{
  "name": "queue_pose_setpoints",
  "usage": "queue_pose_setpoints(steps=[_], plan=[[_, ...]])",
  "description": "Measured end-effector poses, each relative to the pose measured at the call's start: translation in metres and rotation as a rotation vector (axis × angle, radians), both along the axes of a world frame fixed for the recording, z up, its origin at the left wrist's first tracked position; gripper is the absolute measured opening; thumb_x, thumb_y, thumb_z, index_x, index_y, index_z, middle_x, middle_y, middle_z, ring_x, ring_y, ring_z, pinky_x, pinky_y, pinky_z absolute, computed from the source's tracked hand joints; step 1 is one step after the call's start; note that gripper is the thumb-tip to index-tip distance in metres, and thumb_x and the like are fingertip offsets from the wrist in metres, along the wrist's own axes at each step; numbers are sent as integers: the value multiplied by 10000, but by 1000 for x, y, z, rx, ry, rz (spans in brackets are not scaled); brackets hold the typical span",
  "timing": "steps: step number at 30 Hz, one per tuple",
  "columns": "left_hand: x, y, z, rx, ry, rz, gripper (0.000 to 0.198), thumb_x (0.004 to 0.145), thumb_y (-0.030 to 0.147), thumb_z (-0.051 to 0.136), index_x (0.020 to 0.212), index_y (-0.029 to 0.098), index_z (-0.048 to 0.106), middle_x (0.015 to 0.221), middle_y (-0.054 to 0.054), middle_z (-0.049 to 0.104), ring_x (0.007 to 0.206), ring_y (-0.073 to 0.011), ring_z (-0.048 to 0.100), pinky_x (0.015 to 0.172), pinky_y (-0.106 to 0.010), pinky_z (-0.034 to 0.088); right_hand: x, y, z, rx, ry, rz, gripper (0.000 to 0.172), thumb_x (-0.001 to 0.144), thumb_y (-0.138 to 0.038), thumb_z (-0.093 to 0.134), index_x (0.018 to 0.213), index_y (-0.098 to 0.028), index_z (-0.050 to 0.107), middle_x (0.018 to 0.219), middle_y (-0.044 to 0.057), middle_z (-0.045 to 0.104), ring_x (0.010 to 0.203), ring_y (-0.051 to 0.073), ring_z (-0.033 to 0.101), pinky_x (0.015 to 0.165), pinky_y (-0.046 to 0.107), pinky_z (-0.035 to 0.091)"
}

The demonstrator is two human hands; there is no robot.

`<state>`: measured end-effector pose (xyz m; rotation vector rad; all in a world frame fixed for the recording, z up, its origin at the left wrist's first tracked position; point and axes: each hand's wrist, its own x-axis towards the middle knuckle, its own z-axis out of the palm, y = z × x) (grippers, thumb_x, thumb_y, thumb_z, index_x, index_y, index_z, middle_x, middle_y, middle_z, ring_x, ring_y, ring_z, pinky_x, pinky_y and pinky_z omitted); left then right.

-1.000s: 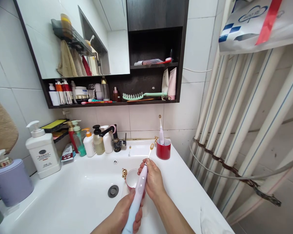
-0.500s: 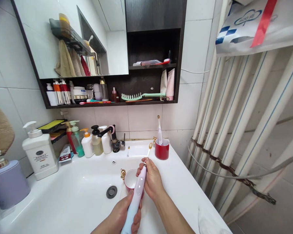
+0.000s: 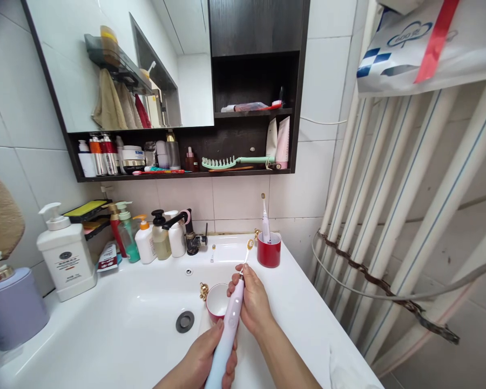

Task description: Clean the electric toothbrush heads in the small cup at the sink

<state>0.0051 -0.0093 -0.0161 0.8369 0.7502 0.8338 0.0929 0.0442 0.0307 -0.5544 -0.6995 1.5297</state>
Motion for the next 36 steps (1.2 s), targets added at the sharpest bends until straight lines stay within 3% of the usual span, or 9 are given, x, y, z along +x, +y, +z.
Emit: queue_pose_setpoints(steps=[5, 10, 15, 19, 24, 29, 33, 36], plan=[[1, 2, -1, 104, 122, 109, 497, 567, 627, 276, 620, 147, 392, 382, 35, 423, 263, -59, 350, 306, -194, 232, 0, 1, -2, -15, 0, -24, 160, 658, -357, 453, 671, -199, 432, 423, -69, 402, 382, 54, 368, 413, 198, 331], [2, 1, -1, 0, 67, 52, 530, 553, 646, 251, 691, 155, 394, 343, 53, 396, 250, -71, 343, 301, -195, 229, 1, 0, 1, -16, -35, 36, 153, 653, -344, 464, 649, -194, 435, 428, -63, 417, 397, 58, 390, 439, 203, 346], [-2, 5, -2, 159, 136, 115, 508, 560, 621, 301, 669, 137, 408, 395, 28, 439, 281, -65, 367, 321, -196, 244, 2, -2, 4, -3, -87, 36, 151, 641, -330, 481, 655, -184, 447, 461, -52, 444, 438, 74, 436, 460, 214, 361], [-4, 6, -2, 122, 83, 40, 483, 590, 603, 276, 647, 140, 406, 417, 29, 429, 304, -64, 373, 334, -203, 261, 4, -3, 4, -7, -123, 23, 149, 634, -319, 491, 642, -177, 450, 463, -49, 453, 434, 79, 445, 468, 224, 365], [-5, 4, 0, 266, 225, 170, 426, 596, 573, 321, 616, 152, 383, 420, 40, 424, 293, -48, 352, 330, -190, 232, 3, -2, 3, -15, -120, -4, 158, 634, -334, 487, 637, -178, 462, 477, -45, 468, 442, 80, 453, 477, 227, 372], [-9, 4, 5, 25, 92, 19, 465, 616, 582, 254, 639, 146, 414, 392, 42, 404, 293, -54, 356, 338, -190, 245, 2, 1, 0, -51, -142, -58, 175, 608, -349, 505, 590, -179, 469, 486, -47, 466, 456, 77, 455, 478, 217, 380], [-14, 5, 10, -32, 156, -30, 433, 621, 553, 299, 616, 139, 427, 385, 34, 412, 291, -56, 359, 332, -187, 226, 15, 10, -3, -73, -215, -291, 175, 568, -346, 534, 585, -177, 489, 492, -53, 442, 439, 53, 417, 426, 175, 359], [-20, 7, 15, -57, 136, 2, 450, 634, 553, 270, 608, 135, 432, 391, 28, 415, 293, -55, 357, 337, -187, 212, 22, 25, -7, -11, -485, -363, 193, 583, -353, 506, 656, -175, 519, 454, -60, 402, 404, 49, 382, 403, 177, 349]])
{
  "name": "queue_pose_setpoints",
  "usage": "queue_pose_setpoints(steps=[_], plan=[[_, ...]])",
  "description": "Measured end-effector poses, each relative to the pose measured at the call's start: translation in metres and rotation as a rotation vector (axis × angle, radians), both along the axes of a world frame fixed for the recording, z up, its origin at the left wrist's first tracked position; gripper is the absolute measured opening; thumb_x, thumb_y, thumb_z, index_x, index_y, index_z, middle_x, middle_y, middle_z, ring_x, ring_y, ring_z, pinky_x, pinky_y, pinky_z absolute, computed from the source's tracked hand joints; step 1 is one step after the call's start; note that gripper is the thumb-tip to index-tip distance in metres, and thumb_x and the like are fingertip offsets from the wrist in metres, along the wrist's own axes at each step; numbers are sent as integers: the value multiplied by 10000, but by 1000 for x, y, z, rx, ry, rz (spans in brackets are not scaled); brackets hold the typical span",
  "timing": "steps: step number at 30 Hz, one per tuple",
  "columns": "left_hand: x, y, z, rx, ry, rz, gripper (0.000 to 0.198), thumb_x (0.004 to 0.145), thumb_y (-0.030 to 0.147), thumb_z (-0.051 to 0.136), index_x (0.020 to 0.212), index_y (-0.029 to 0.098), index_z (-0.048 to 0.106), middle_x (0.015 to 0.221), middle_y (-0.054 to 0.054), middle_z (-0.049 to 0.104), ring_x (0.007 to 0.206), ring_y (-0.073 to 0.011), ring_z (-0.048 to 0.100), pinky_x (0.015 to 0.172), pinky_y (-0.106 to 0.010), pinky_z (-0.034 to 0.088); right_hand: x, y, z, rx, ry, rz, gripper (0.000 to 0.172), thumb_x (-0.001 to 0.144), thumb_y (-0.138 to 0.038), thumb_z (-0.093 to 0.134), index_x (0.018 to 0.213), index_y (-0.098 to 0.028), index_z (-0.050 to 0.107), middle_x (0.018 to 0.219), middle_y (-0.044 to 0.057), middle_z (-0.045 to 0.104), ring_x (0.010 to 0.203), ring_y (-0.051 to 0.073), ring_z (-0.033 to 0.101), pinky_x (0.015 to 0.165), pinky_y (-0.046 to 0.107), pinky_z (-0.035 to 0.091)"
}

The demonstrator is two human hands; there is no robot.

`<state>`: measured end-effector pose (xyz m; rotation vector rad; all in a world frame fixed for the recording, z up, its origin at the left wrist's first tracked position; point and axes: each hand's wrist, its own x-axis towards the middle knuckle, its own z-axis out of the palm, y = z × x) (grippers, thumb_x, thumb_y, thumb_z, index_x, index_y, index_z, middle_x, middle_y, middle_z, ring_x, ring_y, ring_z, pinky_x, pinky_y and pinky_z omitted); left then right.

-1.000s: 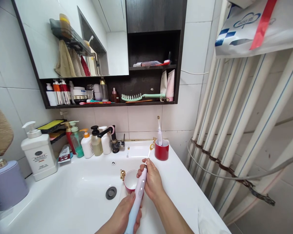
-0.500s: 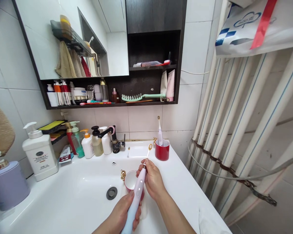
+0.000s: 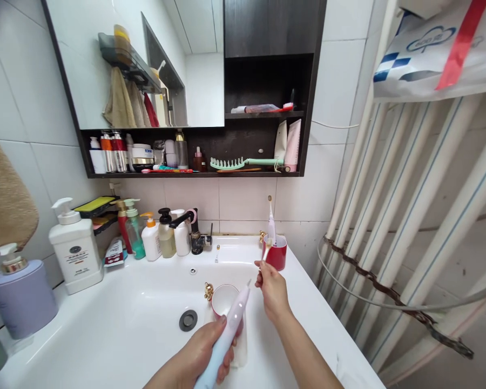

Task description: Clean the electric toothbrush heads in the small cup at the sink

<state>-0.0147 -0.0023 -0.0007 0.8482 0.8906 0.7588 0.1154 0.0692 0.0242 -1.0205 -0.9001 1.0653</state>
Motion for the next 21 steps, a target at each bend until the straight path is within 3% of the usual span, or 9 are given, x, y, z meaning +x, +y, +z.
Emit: queue_pose_setpoints(steps=[3, 6, 9, 11, 13, 16, 21], plan=[[-6, 5, 7, -70, -141, 111, 427, 633, 549, 284, 610, 143, 415, 393, 44, 393, 297, -38, 330, 353, -176, 177, -9, 21, -3, -49, -377, 57, 186, 589, -340, 484, 651, -168, 519, 445, -50, 425, 381, 67, 398, 385, 208, 346], [-8, 9, 9, -97, -263, 176, 399, 624, 545, 313, 610, 156, 399, 387, 53, 378, 305, -37, 322, 365, -176, 155, -29, 49, -7, -107, -582, 26, 120, 573, -275, 506, 519, -169, 487, 415, -38, 442, 384, 89, 431, 392, 223, 332], [-6, 12, 8, -139, -305, 187, 418, 634, 557, 264, 589, 161, 390, 381, 48, 374, 290, -46, 317, 365, -187, 153, -48, 80, -11, -168, -800, -4, 154, 580, -210, 527, 445, -159, 472, 456, 6, 492, 528, 135, 503, 486, 241, 354], [-4, 12, 8, -165, -316, 187, 440, 657, 548, 204, 579, 158, 392, 376, 42, 370, 276, -52, 315, 361, -194, 156, -57, 98, -15, -218, -937, 10, 124, 623, -209, 511, 520, -141, 516, 590, 42, 542, 647, 151, 514, 564, 254, 372], [-3, 14, 9, -177, -327, 191, 463, 676, 531, 152, 577, 154, 401, 371, 35, 371, 270, -59, 323, 357, -199, 167, -64, 113, -20, -262, -1057, 43, 147, 692, -242, 447, 733, -130, 532, 785, 55, 540, 730, 139, 501, 627, 278, 390], [-1, 16, 7, -195, -343, 197, 483, 673, 537, 131, 569, 151, 402, 352, 28, 372, 260, -65, 325, 344, -201, 171, -72, 127, -25, -286, -1206, 80, 253, 738, -264, 374, 956, -151, 437, 964, 47, 471, 798, 128, 480, 673, 322, 401], [4, 17, 3, -217, -382, 212, 546, 630, 602, 131, 578, 137, 414, 317, 21, 366, 243, -59, 296, 330, -197, 152, -83, 132, -23, -212, -1365, 63, 244, 725, -296, 383, 864, -133, 499, 910, 81, 507, 828, 170, 475, 693, 334, 363]])
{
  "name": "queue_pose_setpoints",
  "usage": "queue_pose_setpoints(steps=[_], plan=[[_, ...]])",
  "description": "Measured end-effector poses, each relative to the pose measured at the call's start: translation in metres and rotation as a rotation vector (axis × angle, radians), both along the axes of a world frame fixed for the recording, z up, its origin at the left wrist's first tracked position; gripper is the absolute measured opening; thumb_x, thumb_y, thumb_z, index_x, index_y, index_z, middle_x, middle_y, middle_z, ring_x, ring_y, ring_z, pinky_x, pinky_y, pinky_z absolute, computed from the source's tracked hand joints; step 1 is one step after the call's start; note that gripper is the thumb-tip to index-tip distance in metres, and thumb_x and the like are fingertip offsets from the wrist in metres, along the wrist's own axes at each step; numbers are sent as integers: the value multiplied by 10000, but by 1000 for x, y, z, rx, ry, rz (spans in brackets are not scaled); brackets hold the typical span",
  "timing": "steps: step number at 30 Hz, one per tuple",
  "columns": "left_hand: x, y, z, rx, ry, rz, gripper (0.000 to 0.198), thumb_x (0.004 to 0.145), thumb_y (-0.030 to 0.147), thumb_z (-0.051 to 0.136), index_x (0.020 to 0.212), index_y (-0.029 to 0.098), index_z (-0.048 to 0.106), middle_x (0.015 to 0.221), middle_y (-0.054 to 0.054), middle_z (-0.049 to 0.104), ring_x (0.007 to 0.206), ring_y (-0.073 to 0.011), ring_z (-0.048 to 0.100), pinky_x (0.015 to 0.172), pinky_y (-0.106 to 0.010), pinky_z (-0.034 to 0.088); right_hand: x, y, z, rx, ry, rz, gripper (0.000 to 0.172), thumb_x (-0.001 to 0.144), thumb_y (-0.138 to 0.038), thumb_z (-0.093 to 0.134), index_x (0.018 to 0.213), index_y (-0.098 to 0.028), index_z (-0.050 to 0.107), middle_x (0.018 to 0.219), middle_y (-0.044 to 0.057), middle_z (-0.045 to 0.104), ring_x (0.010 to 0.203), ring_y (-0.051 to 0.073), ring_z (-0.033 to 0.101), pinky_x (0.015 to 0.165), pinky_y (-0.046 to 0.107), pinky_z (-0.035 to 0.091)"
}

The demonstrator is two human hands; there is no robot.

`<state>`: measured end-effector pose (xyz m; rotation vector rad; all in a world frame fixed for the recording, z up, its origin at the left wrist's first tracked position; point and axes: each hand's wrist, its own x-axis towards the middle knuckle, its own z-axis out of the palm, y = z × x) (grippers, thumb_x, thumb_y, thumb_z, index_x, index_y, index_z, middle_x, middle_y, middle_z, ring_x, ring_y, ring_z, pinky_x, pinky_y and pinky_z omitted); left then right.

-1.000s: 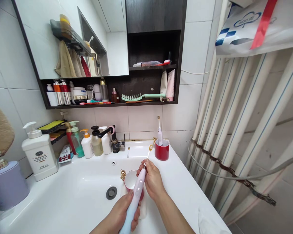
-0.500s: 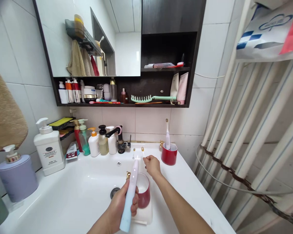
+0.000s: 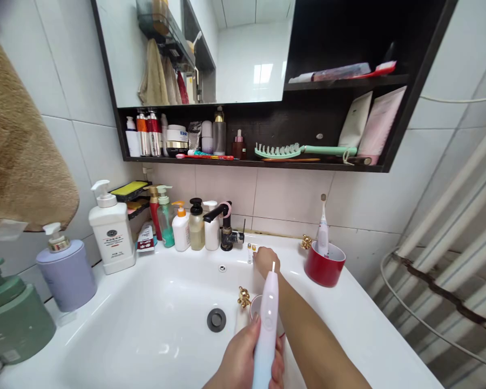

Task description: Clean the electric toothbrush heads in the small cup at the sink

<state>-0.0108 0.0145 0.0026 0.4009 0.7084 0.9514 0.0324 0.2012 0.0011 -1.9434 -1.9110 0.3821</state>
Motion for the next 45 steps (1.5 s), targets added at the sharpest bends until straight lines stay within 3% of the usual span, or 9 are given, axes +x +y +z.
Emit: queue_pose_setpoints(steps=[3, 9, 12, 15, 17, 21, 23, 28, 45], plan=[[1, -1, 0, 67, -8, 24, 550, 599, 632, 168, 587, 141, 415, 305, 21, 373, 236, -66, 303, 322, -198, 164, -12, -2, 1, 57, -21, 41, 198, 671, -286, 447, 792, -158, 538, 851, 108, 543, 847, 212, 477, 683, 309, 334], [-2, 0, 2, 144, 20, 39, 532, 588, 632, 215, 585, 139, 415, 306, 21, 385, 229, -68, 311, 299, -198, 185, -26, -12, 6, 65, 85, 70, 176, 562, -83, 491, 707, -150, 566, 776, 122, 575, 795, 220, 504, 631, 285, 342], [-4, -3, 3, 107, 45, -1, 512, 614, 604, 208, 601, 136, 418, 321, 25, 387, 237, -61, 313, 298, -190, 182, -7, -33, 18, 57, 209, 71, 143, 547, -87, 497, 654, -148, 569, 693, 89, 583, 749, 198, 517, 616, 266, 361], [-4, -8, 5, 180, 94, -40, 508, 603, 608, 230, 603, 138, 421, 334, 24, 398, 248, -66, 336, 296, -192, 209, 28, -72, 26, 20, 364, 59, 135, 619, -197, 457, 689, -138, 556, 535, 38, 556, 569, 146, 528, 531, 250, 393], [-3, -12, 3, 239, 141, -64, 498, 592, 605, 263, 605, 136, 427, 345, 22, 412, 258, -69, 356, 300, -195, 232, 50, -99, 29, 1, 615, 50, 174, 650, -266, 436, 723, -144, 538, 515, 8, 541, 493, 103, 505, 502, 229, 406], [2, -19, -7, 286, 227, -112, 509, 581, 611, 269, 614, 130, 431, 342, 29, 409, 253, -69, 357, 297, -193, 228, 77, -134, 36, -86, 1417, 44, 132, 551, -228, 575, 651, -153, 531, 547, -10, 559, 445, 62, 483, 438, 180, 399], [5, -21, -13, 292, 266, -115, 514, 575, 620, 265, 619, 133, 424, 338, 34, 403, 251, -71, 355, 297, -192, 221, 83, -139, 41, -106, 1552, 65, 126, 543, -225, 590, 623, -153, 525, 537, -10, 562, 443, 63, 490, 421, 173, 397], [8, -21, -19, 296, 317, -122, 524, 566, 628, 269, 648, 134, 419, 349, 42, 402, 253, -67, 348, 312, -198, 225, 85, -141, 49, -128, 1597, 100, 161, 553, -262, 587, 568, -150, 473, 484, -22, 541, 409, 58, 478, 411, 176, 396], [6, -19, -14, 272, 315, -156, 491, 594, 595, 274, 655, 131, 422, 352, 38, 404, 252, -67, 348, 311, -195, 218, 75, -144, 43, 13, 1501, 17, 278, 538, -351, 569, 509, -162, 367, 439, -52, 477, 389, 31, 395, 409, 155, 331]])
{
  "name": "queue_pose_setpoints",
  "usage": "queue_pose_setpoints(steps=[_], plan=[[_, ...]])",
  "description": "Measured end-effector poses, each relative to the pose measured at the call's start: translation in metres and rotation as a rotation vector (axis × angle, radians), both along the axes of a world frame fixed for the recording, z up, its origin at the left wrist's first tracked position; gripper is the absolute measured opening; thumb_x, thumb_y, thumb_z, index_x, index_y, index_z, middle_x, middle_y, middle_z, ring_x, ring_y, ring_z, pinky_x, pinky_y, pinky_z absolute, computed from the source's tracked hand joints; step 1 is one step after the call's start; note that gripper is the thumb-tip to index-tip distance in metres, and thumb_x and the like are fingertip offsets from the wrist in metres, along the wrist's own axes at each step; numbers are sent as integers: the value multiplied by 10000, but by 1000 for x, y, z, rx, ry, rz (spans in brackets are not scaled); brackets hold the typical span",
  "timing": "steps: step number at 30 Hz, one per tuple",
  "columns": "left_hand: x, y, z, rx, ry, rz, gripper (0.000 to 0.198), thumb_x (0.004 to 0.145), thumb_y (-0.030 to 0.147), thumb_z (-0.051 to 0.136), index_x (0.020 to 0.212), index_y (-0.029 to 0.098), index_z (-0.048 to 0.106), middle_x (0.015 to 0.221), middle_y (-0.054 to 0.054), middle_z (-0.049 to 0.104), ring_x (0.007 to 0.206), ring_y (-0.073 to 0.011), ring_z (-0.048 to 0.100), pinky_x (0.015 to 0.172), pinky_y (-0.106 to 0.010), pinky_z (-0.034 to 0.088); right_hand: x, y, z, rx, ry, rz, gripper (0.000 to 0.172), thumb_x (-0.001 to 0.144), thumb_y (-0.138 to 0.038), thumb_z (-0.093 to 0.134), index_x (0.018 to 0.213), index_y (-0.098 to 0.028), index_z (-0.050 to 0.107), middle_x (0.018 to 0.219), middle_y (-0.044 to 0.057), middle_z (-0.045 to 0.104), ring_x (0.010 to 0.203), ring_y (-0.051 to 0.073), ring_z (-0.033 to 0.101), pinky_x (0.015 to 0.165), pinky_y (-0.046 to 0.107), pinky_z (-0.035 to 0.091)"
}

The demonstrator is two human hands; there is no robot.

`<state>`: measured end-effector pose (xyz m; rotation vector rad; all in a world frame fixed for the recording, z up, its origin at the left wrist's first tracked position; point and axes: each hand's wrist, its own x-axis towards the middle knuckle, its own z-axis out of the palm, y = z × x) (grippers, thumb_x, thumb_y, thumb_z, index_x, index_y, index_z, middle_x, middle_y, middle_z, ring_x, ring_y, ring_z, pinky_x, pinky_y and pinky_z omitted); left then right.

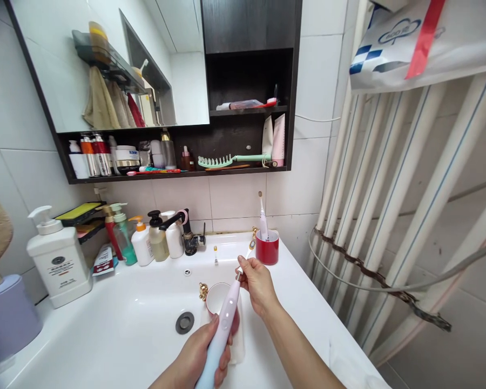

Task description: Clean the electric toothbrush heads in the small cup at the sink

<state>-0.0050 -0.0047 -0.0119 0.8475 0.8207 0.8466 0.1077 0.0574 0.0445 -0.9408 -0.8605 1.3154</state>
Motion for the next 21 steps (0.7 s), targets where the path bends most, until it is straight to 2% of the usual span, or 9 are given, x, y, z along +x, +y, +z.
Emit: queue_pose_setpoints(steps=[8, 12, 16, 21], plan=[[1, 2, -2, -86, -50, -47, 465, 612, 579, 252, 650, 145, 413, 360, 43, 397, 252, -59, 334, 308, -185, 187, 0, 0, -4, 56, -107, 26, 273, 546, -348, 559, 501, -167, 360, 457, -51, 460, 418, 44, 387, 433, 173, 317], [3, 1, -2, -94, -81, -27, 477, 611, 587, 243, 624, 143, 416, 344, 40, 391, 247, -54, 329, 310, -180, 185, 0, -2, -2, 69, -125, 36, 244, 562, -364, 540, 518, -160, 413, 482, -40, 461, 450, 55, 401, 454, 182, 320], [2, 1, -1, -81, -134, -70, 488, 616, 590, 232, 617, 143, 429, 337, 40, 391, 256, -58, 348, 308, -180, 200, 0, -3, 1, 114, -121, 74, 247, 596, -393, 493, 643, -152, 515, 552, -16, 486, 514, 74, 433, 497, 197, 336], [0, 1, -1, -104, -157, -86, 486, 630, 581, 213, 622, 143, 423, 336, 38, 391, 250, -56, 341, 303, -179, 189, -1, -2, -1, 127, -161, 86, 243, 608, -390, 482, 597, -149, 507, 520, -23, 462, 503, 68, 413, 486, 188, 324]])
